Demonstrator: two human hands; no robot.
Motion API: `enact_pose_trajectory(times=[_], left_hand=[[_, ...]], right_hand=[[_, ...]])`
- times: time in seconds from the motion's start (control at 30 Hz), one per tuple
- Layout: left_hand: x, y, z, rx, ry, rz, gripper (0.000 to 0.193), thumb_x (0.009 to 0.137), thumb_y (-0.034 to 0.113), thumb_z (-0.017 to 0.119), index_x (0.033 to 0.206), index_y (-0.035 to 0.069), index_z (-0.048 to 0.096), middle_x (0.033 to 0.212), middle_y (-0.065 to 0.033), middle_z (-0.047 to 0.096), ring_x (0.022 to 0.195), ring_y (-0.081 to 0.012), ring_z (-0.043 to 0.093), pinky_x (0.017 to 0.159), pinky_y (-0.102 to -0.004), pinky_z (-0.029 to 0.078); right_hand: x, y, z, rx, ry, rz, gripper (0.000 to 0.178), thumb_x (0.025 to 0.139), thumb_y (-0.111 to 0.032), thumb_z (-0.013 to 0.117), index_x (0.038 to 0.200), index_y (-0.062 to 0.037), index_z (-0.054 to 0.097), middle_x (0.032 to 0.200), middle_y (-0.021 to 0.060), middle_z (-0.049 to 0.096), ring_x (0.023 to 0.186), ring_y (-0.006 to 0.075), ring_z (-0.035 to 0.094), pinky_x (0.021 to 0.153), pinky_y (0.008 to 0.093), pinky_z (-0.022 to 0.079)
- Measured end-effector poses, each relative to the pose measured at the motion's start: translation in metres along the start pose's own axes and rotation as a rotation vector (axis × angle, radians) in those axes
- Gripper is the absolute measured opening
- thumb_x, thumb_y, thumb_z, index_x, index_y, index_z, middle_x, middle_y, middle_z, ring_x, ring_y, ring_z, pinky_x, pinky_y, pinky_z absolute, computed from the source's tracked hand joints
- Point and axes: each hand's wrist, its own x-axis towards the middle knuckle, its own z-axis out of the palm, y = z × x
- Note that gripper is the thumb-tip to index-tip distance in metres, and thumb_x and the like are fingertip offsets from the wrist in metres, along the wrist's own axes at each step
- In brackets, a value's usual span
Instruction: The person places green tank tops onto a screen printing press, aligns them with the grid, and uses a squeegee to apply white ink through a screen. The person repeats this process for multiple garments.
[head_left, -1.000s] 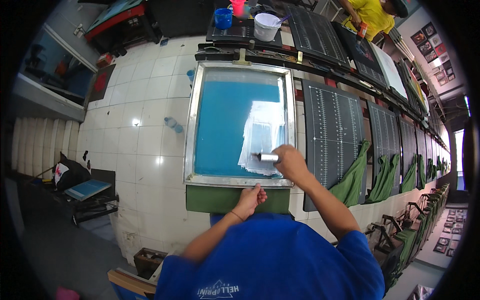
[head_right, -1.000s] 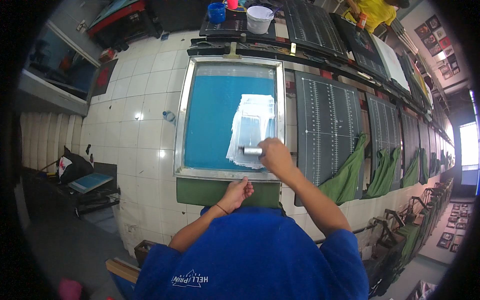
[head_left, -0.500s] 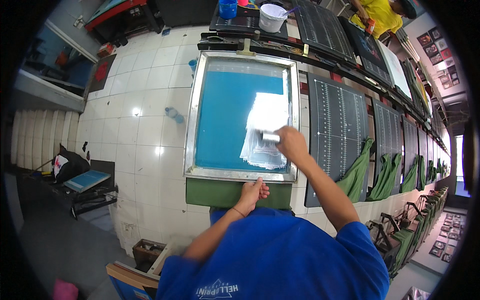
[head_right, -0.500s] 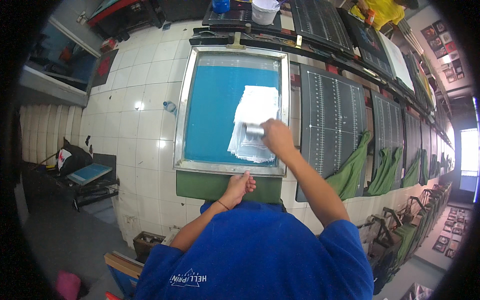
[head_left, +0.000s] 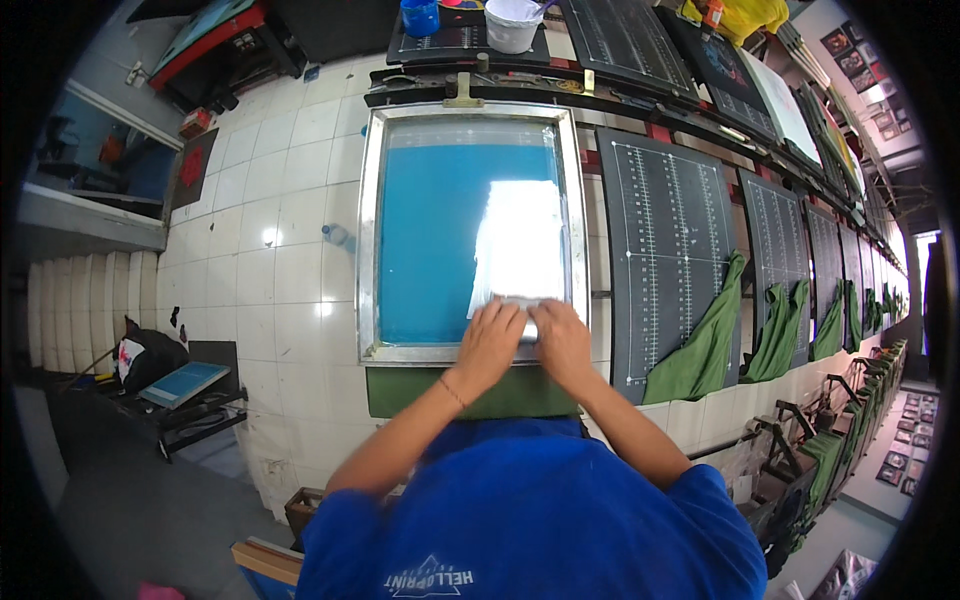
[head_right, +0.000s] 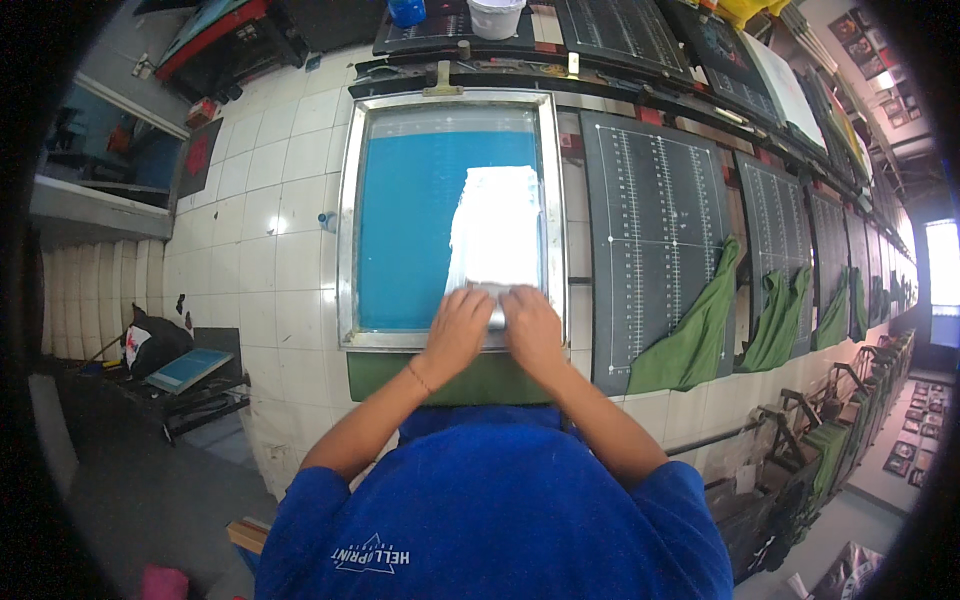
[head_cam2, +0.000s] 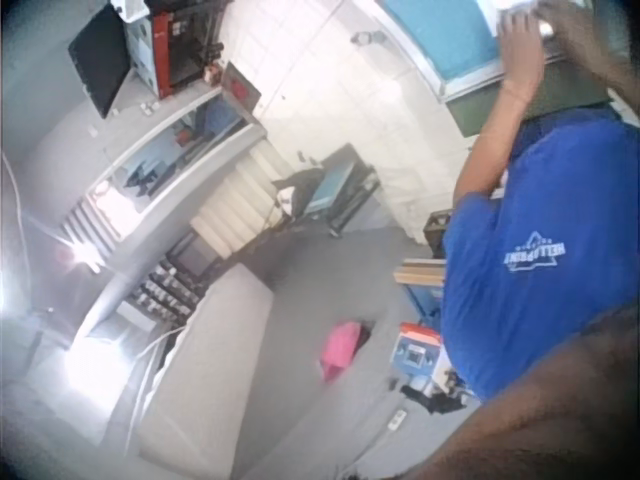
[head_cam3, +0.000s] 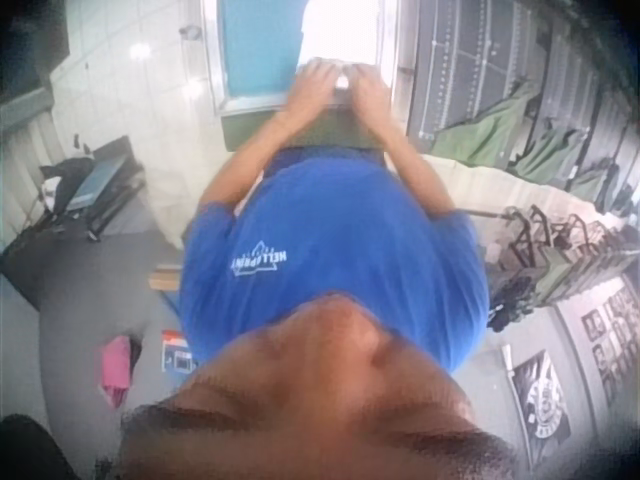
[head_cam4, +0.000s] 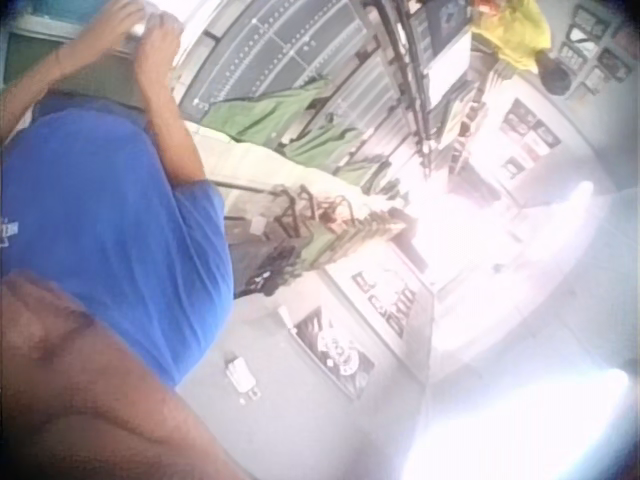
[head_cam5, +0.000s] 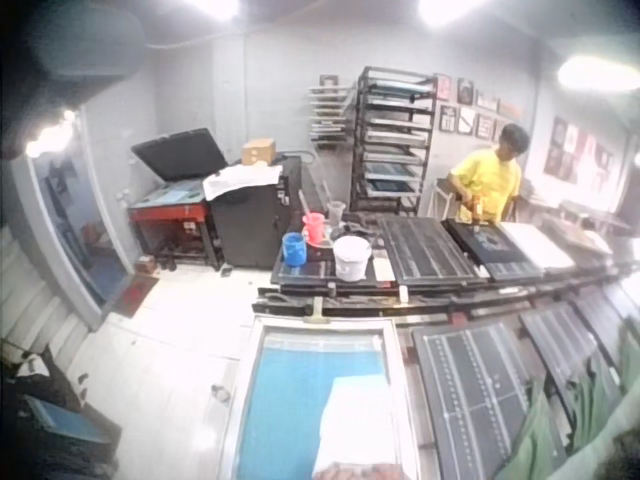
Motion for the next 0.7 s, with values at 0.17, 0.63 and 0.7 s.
enact_pose_trajectory(times=[0.17, 0.63, 0.7], left_hand=[[0.088, -0.053, 0.02, -0.076, 0.05, 0.032, 0.028, 0.076, -0.002, 0.058, 0.103, 0.003, 0.06, 0.103, -0.0115, 0.059, 0.098, -0.0332, 0.052, 0.086, -0.0443, 0.044], [-0.029, 0.019, -0.001, -0.235, -0.006, -0.059, 0.039, 0.077, -0.004, 0.057, 0.116, 0.001, 0.06, 0.114, -0.0125, 0.058, 0.109, -0.0348, 0.051, 0.092, -0.0448, 0.043], [-0.032, 0.018, 0.01, -0.254, 0.05, -0.086, 0.039, 0.077, -0.005, 0.054, 0.114, 0.0, 0.061, 0.111, -0.0137, 0.058, 0.107, -0.0362, 0.052, 0.092, -0.0461, 0.043]], right_hand=[[0.094, 0.047, -0.001, -0.113, 0.058, -0.043, 0.021, 0.074, 0.002, 0.061, 0.091, -0.006, 0.07, 0.097, 0.0124, 0.067, 0.096, 0.0304, 0.064, 0.08, 0.0403, 0.054], [-0.028, -0.015, -0.003, 0.032, 0.025, 0.018, 0.025, 0.076, 0.0, 0.059, 0.1, -0.0022, 0.067, 0.101, 0.0128, 0.065, 0.098, 0.0308, 0.063, 0.083, 0.0387, 0.054], [-0.027, -0.012, 0.006, 0.009, 0.053, 0.006, 0.026, 0.076, 0.0, 0.059, 0.1, -0.0039, 0.068, 0.101, 0.012, 0.065, 0.097, 0.0292, 0.063, 0.081, 0.0368, 0.054]])
